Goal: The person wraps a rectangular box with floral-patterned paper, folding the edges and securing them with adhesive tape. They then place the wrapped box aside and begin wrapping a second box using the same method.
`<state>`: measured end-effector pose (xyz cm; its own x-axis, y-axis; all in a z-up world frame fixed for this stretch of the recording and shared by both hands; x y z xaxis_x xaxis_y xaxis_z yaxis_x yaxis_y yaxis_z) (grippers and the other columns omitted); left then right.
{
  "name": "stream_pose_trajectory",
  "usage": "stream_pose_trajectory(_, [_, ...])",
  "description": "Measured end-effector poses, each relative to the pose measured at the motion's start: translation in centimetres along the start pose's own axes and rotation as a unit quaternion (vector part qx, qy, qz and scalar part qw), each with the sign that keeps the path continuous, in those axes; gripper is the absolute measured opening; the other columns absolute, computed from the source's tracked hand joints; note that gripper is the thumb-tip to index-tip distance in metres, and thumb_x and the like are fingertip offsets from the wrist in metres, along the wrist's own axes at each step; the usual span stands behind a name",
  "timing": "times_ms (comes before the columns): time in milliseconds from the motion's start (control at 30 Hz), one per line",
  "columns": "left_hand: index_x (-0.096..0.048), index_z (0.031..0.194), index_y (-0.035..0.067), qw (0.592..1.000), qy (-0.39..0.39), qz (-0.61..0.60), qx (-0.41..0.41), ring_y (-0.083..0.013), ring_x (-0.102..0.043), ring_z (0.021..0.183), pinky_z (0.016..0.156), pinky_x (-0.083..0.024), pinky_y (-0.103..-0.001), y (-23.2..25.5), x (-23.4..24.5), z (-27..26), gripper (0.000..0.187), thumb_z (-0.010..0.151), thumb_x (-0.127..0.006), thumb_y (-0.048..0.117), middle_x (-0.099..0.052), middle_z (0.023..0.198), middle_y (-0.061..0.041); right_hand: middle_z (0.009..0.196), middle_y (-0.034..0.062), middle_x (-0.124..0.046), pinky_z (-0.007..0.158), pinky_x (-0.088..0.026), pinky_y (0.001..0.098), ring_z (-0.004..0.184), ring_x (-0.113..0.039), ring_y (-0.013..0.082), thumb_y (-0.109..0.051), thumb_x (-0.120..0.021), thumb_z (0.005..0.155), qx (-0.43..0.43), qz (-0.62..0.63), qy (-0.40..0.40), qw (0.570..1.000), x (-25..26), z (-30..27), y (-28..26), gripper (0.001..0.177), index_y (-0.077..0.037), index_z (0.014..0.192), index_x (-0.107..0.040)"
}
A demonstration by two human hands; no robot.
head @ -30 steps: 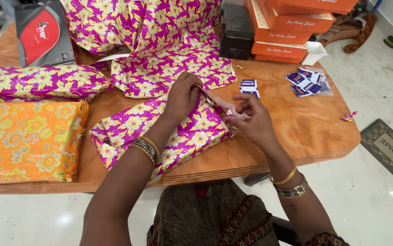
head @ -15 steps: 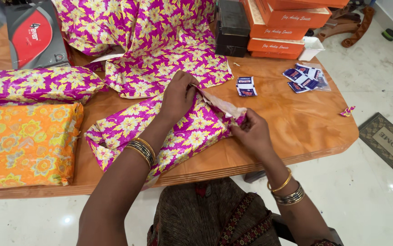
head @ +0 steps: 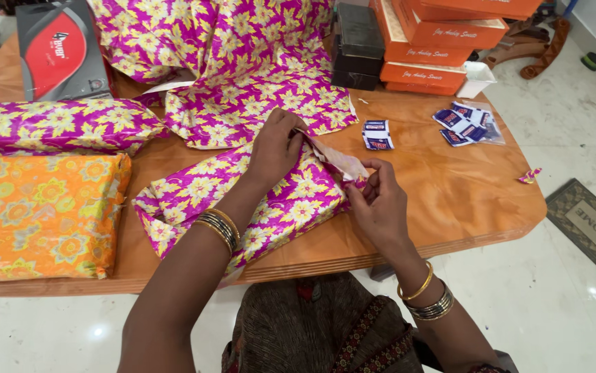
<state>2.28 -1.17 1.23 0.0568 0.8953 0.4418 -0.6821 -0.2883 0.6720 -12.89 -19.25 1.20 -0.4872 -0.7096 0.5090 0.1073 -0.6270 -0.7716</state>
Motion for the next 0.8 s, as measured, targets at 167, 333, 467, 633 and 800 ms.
stream_pose_trajectory(167, [-0.064, 0.106, 0.004, 1.0, 0.008, -0.012, -0.013, -0.0304, -0.067, 0.095, 0.081, -0.056, -0.039, 0.1, 0.1, 0.1, 0.018, 0.09, -0.067, -0.003, -0.059, 0.107, -0.013, 0.07, 0.0059, -0.061, 0.054, -0.047, 0.0269, 0.058, -0.058, 0.0111, -0.011, -0.079, 0.09, 0.021, -0.042, -0.001, 0.999, -0.7, 0.0, -0.9, 0.042, -0.002, 0.124, -0.056])
stream_pose_trajectory(333, [-0.064, 0.107, 0.004, 1.0, 0.009, -0.015, -0.016, -0.0304, -0.067, 0.096, 0.082, -0.056, -0.038, -0.2, 0.0, -0.2, 0.018, 0.09, -0.067, -0.002, -0.06, 0.107, -0.013, 0.081, 0.0032, -0.067, 0.06, -0.051, 0.0238, 0.067, -0.063, 0.0075, -0.007, -0.069, 0.097, 0.026, 0.053, -0.034, 0.998, -0.6, -0.7, -0.2, 0.049, -0.001, 0.14, -0.047])
stream_pose_trajectory(467, [-0.064, 0.106, 0.005, 1.0, 0.012, -0.017, -0.019, -0.0295, -0.068, 0.094, 0.081, -0.056, -0.037, -0.3, -0.2, -0.2, 0.018, 0.09, -0.067, -0.002, -0.06, 0.108, -0.013, 0.079, 0.0033, -0.064, 0.06, -0.051, 0.0238, 0.065, -0.061, 0.008, -0.006, -0.076, 0.088, 0.014, 0.028, -0.041, 0.999, -0.6, 0.1, 1.1, 0.059, 0.0, 0.139, -0.046])
stream_pose_trajectory(633, [-0.064, 0.106, 0.005, 1.0, 0.012, -0.023, -0.011, -0.0285, -0.069, 0.094, 0.08, -0.057, -0.037, -0.3, -0.2, -0.2, 0.018, 0.09, -0.067, -0.002, -0.061, 0.108, -0.013, 0.088, 0.0026, -0.058, 0.062, -0.05, 0.0241, 0.071, -0.054, 0.0085, -0.009, -0.084, 0.081, -0.011, 0.054, -0.046, 0.997, -1.0, 1.5, 2.8, 0.06, -0.001, 0.132, -0.054])
stream_pose_trajectory(800, [-0.064, 0.105, 0.005, 1.0, 0.003, -0.016, 0.002, -0.0281, -0.069, 0.094, 0.08, -0.057, -0.037, 0.0, -0.1, -0.1, 0.018, 0.09, -0.067, -0.002, -0.061, 0.107, -0.012, 0.099, 0.0001, -0.062, 0.068, -0.052, 0.0236, 0.078, -0.06, 0.0062, -0.012, -0.082, 0.083, 0.004, 0.095, -0.1, 0.991, -1.3, 2.5, 3.0, 0.032, 0.0, 0.11, -0.068])
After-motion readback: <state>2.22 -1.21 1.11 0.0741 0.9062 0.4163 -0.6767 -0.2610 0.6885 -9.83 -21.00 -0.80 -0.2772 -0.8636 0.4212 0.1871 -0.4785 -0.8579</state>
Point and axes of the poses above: each hand's wrist, its own z-axis towards the middle knuckle, its own x-axis out of the back of the hand, y = z × x, the point moved 3 cm from there along z, towards the middle knuckle
